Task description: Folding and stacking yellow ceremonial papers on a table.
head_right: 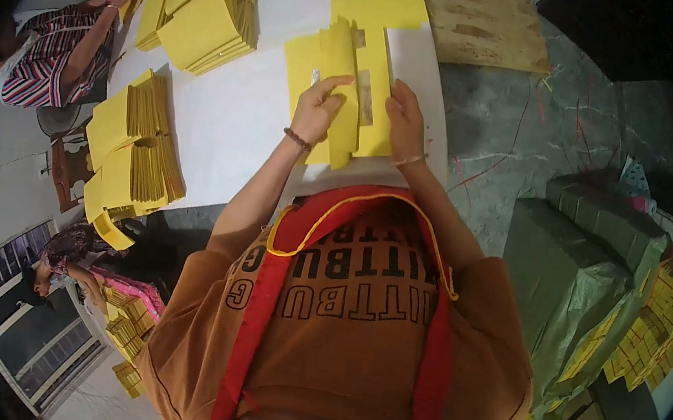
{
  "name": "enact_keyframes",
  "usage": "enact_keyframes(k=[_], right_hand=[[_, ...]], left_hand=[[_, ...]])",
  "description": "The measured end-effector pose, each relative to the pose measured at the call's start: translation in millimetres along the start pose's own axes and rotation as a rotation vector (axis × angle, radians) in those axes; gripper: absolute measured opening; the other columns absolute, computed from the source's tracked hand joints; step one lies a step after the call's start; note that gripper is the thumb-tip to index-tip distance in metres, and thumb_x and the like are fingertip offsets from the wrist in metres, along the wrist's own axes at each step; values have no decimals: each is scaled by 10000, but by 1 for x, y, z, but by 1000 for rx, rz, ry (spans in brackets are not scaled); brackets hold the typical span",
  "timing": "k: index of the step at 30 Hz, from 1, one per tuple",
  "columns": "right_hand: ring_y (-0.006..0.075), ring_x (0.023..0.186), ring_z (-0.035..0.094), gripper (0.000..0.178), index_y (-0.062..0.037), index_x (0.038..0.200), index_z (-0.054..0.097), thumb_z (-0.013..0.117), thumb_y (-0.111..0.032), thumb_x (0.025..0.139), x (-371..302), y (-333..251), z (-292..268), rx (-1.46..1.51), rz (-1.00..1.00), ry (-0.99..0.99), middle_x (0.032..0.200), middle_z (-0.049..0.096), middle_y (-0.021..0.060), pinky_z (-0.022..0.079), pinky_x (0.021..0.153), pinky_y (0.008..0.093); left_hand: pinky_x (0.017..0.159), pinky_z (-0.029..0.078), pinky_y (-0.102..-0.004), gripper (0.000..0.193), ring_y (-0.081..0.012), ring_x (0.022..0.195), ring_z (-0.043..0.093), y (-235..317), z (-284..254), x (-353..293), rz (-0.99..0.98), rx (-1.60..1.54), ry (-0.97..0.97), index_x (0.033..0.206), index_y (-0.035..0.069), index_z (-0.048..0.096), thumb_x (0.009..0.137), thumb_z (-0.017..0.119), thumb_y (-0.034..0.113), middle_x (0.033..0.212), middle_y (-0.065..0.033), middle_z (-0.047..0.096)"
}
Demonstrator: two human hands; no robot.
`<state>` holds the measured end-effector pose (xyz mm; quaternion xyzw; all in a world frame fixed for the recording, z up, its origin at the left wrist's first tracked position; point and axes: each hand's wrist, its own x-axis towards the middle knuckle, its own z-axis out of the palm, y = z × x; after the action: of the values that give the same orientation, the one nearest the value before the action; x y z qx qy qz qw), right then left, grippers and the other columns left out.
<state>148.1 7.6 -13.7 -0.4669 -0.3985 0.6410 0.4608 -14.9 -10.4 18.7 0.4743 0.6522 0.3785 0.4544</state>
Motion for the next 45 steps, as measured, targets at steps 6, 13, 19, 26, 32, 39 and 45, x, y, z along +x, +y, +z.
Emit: enact_keyframes(k=[6,13,19,26,32,39,45], right_hand=[[181,1099,436,393,-45,1238,381,421,-230,894,-3,-40,11,-279,-177,-201,1215,433,111,346,912,292],[149,962,509,408,-83,1218,342,438,-292,882,2,-23,12,554,480,-480,1079,490,62,437,783,276],[149,851,554,313,-42,1124,455,495,-151,834,20,-57,3,381,395,-216,986,540,67,476,681,290],[184,739,595,284,1,1045,510,498,-195,839,143,-105,-52,148,294,-169,887,590,84,506,631,297],[191,751,599,275,-4,1033,520,528,-179,822,226,-119,-49,18,343,-217,889,596,96,507,659,296],[207,756,597,276,-1,1001,533,566,-176,790,260,-71,-7,-73,494,-237,894,590,102,504,644,334],[223,754,589,261,10,1013,521,550,-119,787,311,-48,-6,-199,305,-298,905,575,112,497,617,363]], left_hand=[[622,430,-333,503,-296,680,521,48,-4,-20,240,131,99,1213,79,368,722,450,6,836,-194,526],[727,438,-254,676,-176,889,519,38,13,-25,102,-278,-154,1363,134,-36,821,363,72,1125,-176,470],[743,411,-213,610,-124,860,522,48,15,-27,286,-275,-104,1355,77,112,812,372,-25,1135,-153,504],[635,418,-191,333,-73,741,503,14,-21,-12,138,-501,400,1092,10,506,789,386,-59,874,-32,569],[662,412,-192,297,-81,732,498,-22,-48,-24,-52,-481,468,1059,-19,514,791,392,-56,840,-33,560],[638,400,-191,271,-90,675,469,-53,-38,-30,-154,-738,432,1033,-45,513,793,390,-74,793,-25,534],[546,392,-161,296,-66,652,472,-56,-43,-23,-193,-758,350,1055,3,521,802,391,-79,807,-10,531]])
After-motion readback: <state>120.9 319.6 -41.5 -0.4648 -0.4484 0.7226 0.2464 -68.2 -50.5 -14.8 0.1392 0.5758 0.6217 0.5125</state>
